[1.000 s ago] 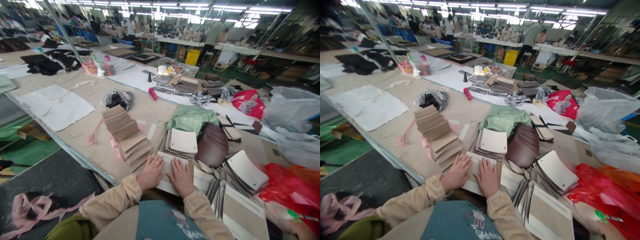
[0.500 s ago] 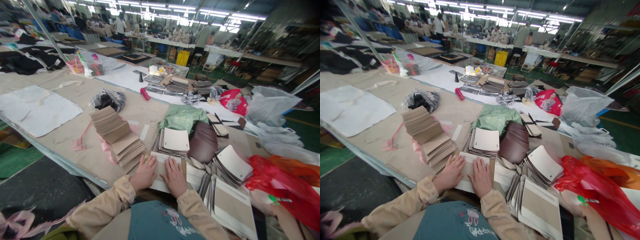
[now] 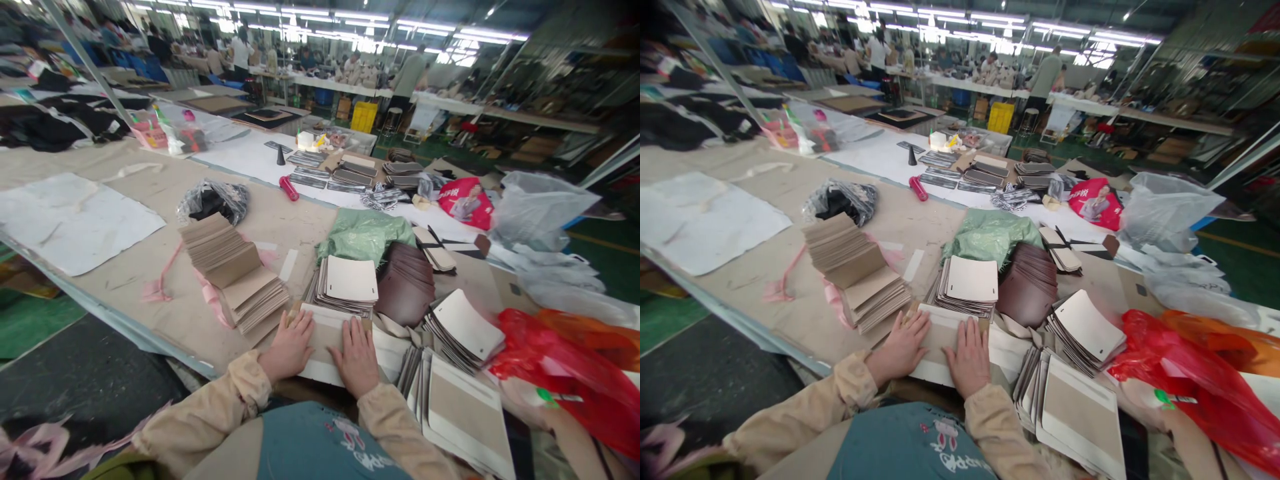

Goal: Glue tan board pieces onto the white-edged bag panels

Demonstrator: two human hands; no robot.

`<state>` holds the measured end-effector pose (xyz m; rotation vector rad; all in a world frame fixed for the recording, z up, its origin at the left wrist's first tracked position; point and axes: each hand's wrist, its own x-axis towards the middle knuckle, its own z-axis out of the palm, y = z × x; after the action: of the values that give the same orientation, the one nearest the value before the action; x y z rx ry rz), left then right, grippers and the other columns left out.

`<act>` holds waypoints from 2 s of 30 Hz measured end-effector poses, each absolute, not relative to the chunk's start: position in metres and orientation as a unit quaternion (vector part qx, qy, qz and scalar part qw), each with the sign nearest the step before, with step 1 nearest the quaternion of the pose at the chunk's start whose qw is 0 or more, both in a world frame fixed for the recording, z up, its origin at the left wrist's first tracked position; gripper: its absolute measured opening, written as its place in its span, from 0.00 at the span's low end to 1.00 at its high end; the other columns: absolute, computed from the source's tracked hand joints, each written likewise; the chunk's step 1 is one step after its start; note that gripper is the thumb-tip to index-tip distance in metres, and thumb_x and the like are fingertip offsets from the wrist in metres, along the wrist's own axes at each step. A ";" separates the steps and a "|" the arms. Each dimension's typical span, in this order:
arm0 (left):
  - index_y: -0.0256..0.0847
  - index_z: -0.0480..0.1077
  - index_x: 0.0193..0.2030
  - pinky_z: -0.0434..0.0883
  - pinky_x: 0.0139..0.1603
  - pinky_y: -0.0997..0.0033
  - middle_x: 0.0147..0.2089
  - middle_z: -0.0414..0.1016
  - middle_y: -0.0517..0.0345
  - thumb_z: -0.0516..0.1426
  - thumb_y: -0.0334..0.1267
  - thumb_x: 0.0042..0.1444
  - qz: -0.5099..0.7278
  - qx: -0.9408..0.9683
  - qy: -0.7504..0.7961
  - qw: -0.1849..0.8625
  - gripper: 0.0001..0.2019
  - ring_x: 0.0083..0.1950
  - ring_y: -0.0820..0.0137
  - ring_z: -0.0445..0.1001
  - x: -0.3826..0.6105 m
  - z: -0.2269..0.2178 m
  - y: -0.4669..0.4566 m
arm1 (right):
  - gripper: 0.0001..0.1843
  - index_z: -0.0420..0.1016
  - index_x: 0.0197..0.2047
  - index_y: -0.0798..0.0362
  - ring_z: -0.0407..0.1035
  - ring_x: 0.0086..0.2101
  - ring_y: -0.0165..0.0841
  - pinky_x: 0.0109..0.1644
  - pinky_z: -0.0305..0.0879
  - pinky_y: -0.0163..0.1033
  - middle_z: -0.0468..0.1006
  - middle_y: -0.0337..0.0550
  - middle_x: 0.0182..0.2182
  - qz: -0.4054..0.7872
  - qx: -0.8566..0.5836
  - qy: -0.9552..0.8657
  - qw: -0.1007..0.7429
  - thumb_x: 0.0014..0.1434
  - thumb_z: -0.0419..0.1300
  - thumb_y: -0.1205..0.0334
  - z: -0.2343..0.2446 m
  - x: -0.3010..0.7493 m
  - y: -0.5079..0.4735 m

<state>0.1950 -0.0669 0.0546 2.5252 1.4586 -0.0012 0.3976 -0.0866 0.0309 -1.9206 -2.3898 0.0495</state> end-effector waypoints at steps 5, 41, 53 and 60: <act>0.38 0.56 0.65 0.41 0.66 0.36 0.70 0.50 0.46 0.48 0.47 0.61 0.003 0.860 0.500 0.103 0.27 0.70 0.54 0.45 0.196 0.054 -0.068 | 0.37 0.57 0.64 0.66 0.47 0.63 0.51 0.63 0.46 0.57 0.52 0.63 0.64 0.020 -0.624 -0.780 0.046 0.62 0.51 0.46 0.030 0.399 -0.086; 0.39 0.56 0.65 0.43 0.66 0.36 0.70 0.50 0.45 0.48 0.46 0.61 0.018 0.859 0.498 0.118 0.27 0.70 0.54 0.45 0.190 0.046 -0.069 | 0.37 0.64 0.59 0.54 0.72 0.42 0.44 0.49 0.67 0.52 0.78 0.50 0.43 0.426 -0.709 -0.419 0.375 0.48 0.62 0.48 0.037 0.420 -0.079; 0.36 0.57 0.64 0.68 0.55 0.60 0.59 0.67 0.43 0.52 0.52 0.59 0.421 0.541 0.548 0.479 0.30 0.57 0.59 0.69 0.191 0.097 -0.059 | 0.37 0.68 0.56 0.51 0.75 0.36 0.41 0.38 0.73 0.43 0.80 0.44 0.41 0.610 -0.569 -0.227 0.502 0.44 0.69 0.49 0.094 0.423 -0.113; 0.34 0.73 0.36 0.67 0.29 0.74 0.31 0.76 0.56 0.59 0.56 0.50 0.369 0.374 0.515 0.677 0.23 0.29 0.70 0.71 0.210 0.124 -0.081 | 0.38 0.67 0.58 0.47 0.75 0.38 0.42 0.38 0.74 0.42 0.80 0.42 0.42 0.603 -0.586 -0.166 0.515 0.43 0.70 0.52 0.113 0.435 -0.145</act>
<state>0.2104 -0.0810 0.1237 0.8411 1.1566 0.8304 0.4352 -0.1448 0.1128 -1.4091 -0.3990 1.4494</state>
